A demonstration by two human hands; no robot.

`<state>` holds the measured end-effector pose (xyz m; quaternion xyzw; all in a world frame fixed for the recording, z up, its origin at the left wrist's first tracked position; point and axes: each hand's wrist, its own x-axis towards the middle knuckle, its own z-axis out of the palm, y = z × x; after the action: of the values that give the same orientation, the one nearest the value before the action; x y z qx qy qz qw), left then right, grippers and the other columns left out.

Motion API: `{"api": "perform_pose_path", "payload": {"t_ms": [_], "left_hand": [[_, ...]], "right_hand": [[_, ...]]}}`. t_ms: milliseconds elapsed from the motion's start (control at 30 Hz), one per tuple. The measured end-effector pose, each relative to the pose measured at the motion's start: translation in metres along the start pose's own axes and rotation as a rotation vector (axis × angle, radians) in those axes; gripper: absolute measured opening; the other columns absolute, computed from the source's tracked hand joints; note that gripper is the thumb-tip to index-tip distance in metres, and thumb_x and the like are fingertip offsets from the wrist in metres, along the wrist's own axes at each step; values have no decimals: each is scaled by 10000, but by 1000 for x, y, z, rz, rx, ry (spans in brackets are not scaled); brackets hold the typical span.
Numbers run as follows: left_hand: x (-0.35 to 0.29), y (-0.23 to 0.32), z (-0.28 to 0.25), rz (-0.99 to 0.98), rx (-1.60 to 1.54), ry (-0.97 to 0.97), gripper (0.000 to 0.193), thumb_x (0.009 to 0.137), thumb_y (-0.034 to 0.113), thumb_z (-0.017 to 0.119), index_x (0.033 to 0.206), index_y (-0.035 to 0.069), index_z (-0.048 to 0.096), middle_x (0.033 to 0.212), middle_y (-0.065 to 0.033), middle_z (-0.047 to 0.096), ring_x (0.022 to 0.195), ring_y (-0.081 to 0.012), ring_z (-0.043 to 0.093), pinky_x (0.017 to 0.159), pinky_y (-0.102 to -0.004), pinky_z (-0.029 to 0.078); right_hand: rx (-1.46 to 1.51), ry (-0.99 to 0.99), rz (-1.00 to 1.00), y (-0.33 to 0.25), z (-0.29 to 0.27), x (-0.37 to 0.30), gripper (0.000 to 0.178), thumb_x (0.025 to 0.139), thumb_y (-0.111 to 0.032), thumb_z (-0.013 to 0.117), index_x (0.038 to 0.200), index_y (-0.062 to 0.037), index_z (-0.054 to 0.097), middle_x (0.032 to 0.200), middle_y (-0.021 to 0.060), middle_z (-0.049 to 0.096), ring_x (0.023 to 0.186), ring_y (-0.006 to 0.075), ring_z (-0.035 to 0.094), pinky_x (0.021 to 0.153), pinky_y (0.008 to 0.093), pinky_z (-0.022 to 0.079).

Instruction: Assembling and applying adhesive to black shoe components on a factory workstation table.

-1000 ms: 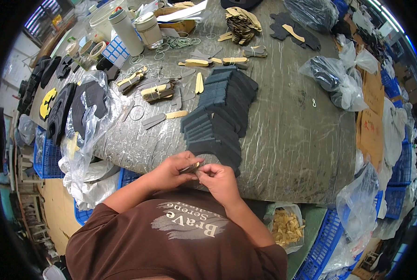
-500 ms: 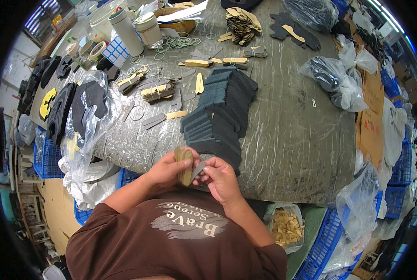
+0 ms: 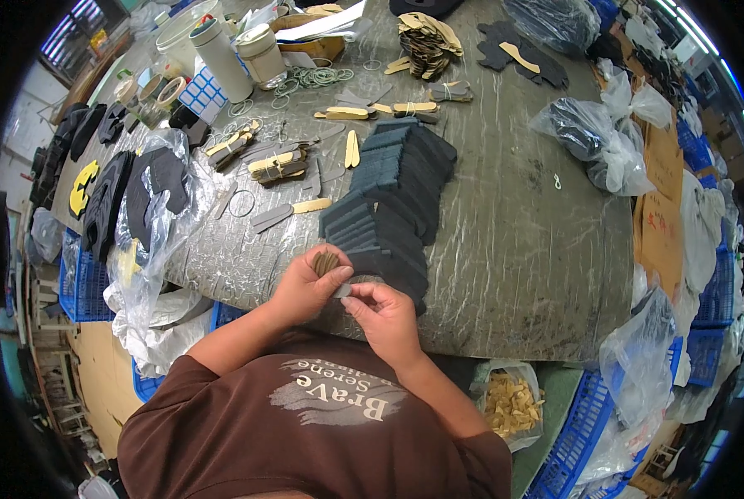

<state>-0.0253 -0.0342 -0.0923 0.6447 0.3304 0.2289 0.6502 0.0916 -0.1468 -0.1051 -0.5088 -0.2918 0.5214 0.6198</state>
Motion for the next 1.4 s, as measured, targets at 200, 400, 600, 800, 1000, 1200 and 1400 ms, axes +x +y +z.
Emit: {"api": "perform_pose_path", "payload": {"t_ms": [200, 400, 600, 800, 1000, 1200, 1400], "left_hand": [[1, 0, 5, -28, -6, 3, 72, 866, 79, 630, 878, 38, 573, 756, 19, 575, 699, -46, 507, 628, -212, 428], [-1, 0, 5, -11, 21, 37, 72, 870, 73, 624, 883, 29, 568, 754, 10, 582, 696, -49, 514, 620, -209, 427], [9, 11, -15, 183, 200, -16, 124, 808, 75, 685, 902, 37, 613, 785, -48, 590, 730, -143, 597, 645, -279, 485], [20, 23, -15, 601, 434, -444, 199, 710, -5, 722, 860, 40, 599, 908, -77, 569, 819, -231, 580, 684, -318, 480], [30, 11, -8, -109, 102, -196, 90, 852, 16, 601, 829, 19, 514, 975, -71, 587, 744, -130, 605, 620, -241, 495], [-32, -38, -9, -249, -288, 159, 81, 900, 65, 559, 872, 12, 505, 1042, -112, 563, 660, -164, 613, 579, -247, 520], [-24, 3, -23, -354, 95, 124, 96, 859, 97, 641, 841, 30, 576, 641, -6, 578, 578, -77, 557, 530, -213, 449]], "right_hand": [[-27, 7, -44, 0, -1, 1, 50, 866, -8, 617, 887, 32, 639, 812, 17, 618, 687, 58, 561, 613, 200, 460], [-24, 1, -38, -2, -1, 0, 67, 894, -17, 572, 941, 25, 594, 824, 21, 613, 702, 53, 561, 618, 193, 461], [110, -74, -99, 12, -22, 6, 125, 903, -18, 402, 982, -18, 499, 992, 44, 523, 893, 100, 488, 788, 250, 395], [446, -9, 111, 4, -17, 6, 89, 891, -4, 421, 907, -41, 501, 946, 92, 579, 797, 142, 544, 695, 256, 451], [910, 435, -257, -19, -89, 19, 99, 866, 17, 431, 794, -36, 473, 830, 104, 537, 654, 187, 505, 700, 333, 471], [-896, 342, -408, -21, -53, -35, 148, 791, -70, 664, 928, -58, 607, 874, 77, 569, 638, 189, 506, 570, 279, 428], [-1389, 103, -655, 11, -46, -35, 281, 693, -106, 699, 968, -78, 650, 963, 37, 593, 750, 210, 543, 619, 338, 459]]}}
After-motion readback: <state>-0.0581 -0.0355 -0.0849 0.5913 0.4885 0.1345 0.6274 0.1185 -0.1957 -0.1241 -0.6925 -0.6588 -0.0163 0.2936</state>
